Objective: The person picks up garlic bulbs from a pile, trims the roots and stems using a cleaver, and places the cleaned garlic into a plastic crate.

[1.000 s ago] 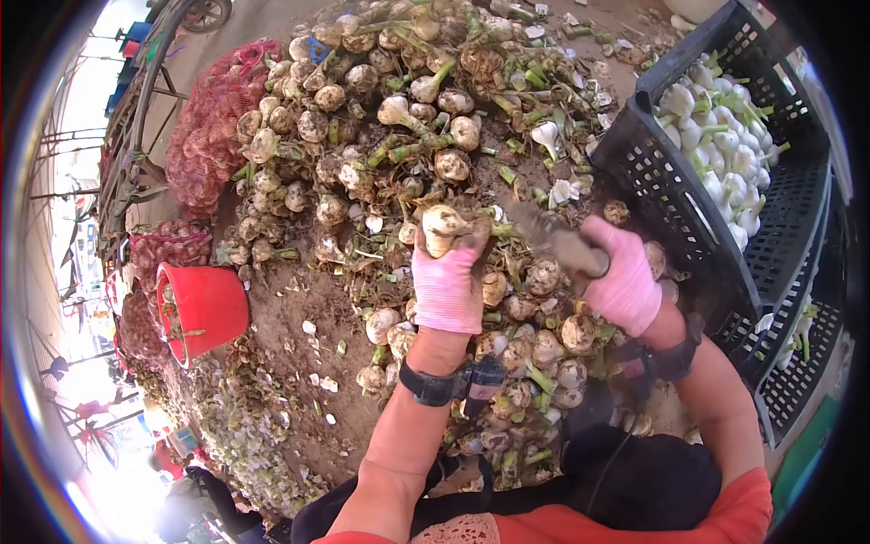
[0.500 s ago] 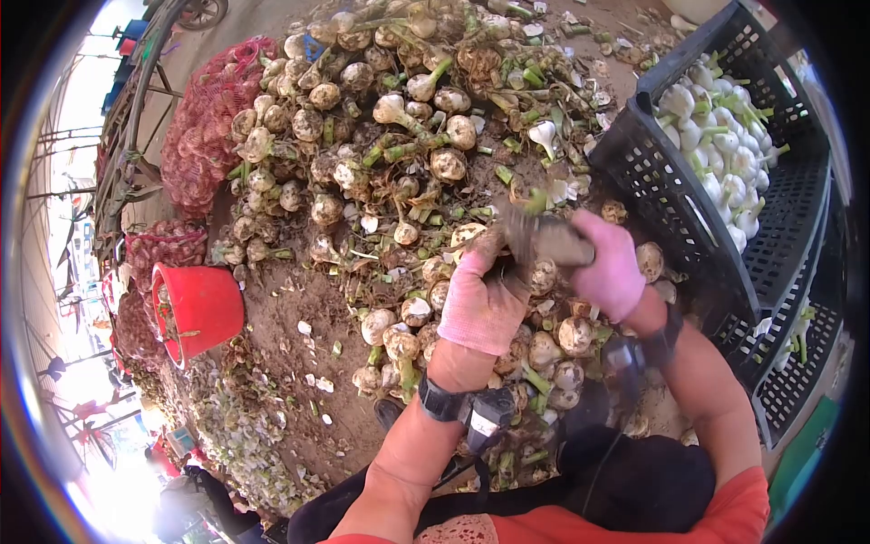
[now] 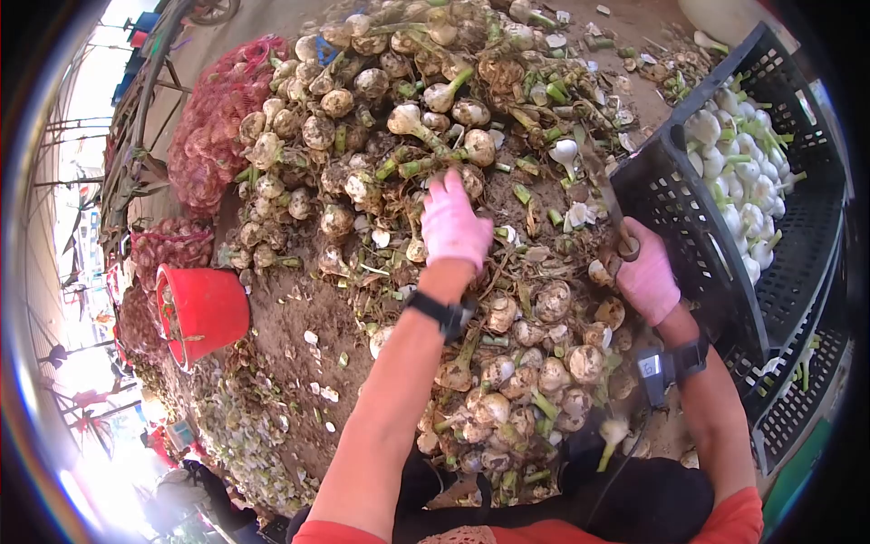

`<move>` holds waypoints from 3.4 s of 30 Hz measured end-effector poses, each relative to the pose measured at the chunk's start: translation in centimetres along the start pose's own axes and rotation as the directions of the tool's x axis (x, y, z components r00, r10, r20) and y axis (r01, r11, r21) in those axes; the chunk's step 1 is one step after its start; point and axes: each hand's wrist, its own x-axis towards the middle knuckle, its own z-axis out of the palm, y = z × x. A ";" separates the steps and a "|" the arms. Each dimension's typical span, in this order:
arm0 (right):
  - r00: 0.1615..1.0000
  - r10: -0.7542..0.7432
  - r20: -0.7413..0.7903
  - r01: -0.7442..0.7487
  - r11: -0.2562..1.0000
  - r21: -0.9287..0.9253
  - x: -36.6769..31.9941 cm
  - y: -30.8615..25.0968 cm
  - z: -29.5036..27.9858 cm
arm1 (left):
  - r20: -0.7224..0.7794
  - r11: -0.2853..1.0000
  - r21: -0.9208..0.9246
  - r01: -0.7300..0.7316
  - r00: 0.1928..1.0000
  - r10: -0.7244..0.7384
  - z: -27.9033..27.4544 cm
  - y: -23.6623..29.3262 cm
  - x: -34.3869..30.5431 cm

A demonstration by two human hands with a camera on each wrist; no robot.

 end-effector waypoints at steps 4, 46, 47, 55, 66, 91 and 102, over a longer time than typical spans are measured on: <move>0.994 -0.103 -0.037 0.099 0.990 -0.104 0.2 1.9 0.6 | -0.044 0.999 0.008 0.044 0.998 -0.044 3.0 -1.3 3.8; 0.992 -0.082 -0.098 0.052 0.959 -0.279 -2.8 -1.5 -0.2 | -0.045 0.545 -0.816 -0.193 0.961 0.272 -2.5 -0.4 -10.2; 0.993 -0.073 -0.098 0.044 0.960 -0.277 -3.3 -2.5 -0.2 | 0.020 0.327 -0.944 -0.046 0.980 0.198 -3.1 0.1 -10.2; 0.937 -0.338 0.091 0.350 0.896 -0.272 -5.1 -4.6 1.9 | 0.258 -0.675 -0.506 0.537 0.841 0.476 0.8 -2.1 -9.7; 0.982 -0.190 0.021 0.190 0.967 -0.169 -3.8 -3.8 2.0 | 0.196 -0.338 -0.915 0.222 0.975 0.110 0.6 -0.8 -11.5; 1.000 -0.028 -0.003 0.028 0.986 -0.165 -1.8 -0.2 0.2 | 0.468 0.353 -0.882 0.312 0.672 0.574 -2.1 1.2 -13.6; 0.998 -0.004 0.061 0.006 0.999 -0.041 -0.8 1.5 -0.1 | -0.218 0.922 0.365 0.130 0.975 -0.051 3.0 -7.0 2.4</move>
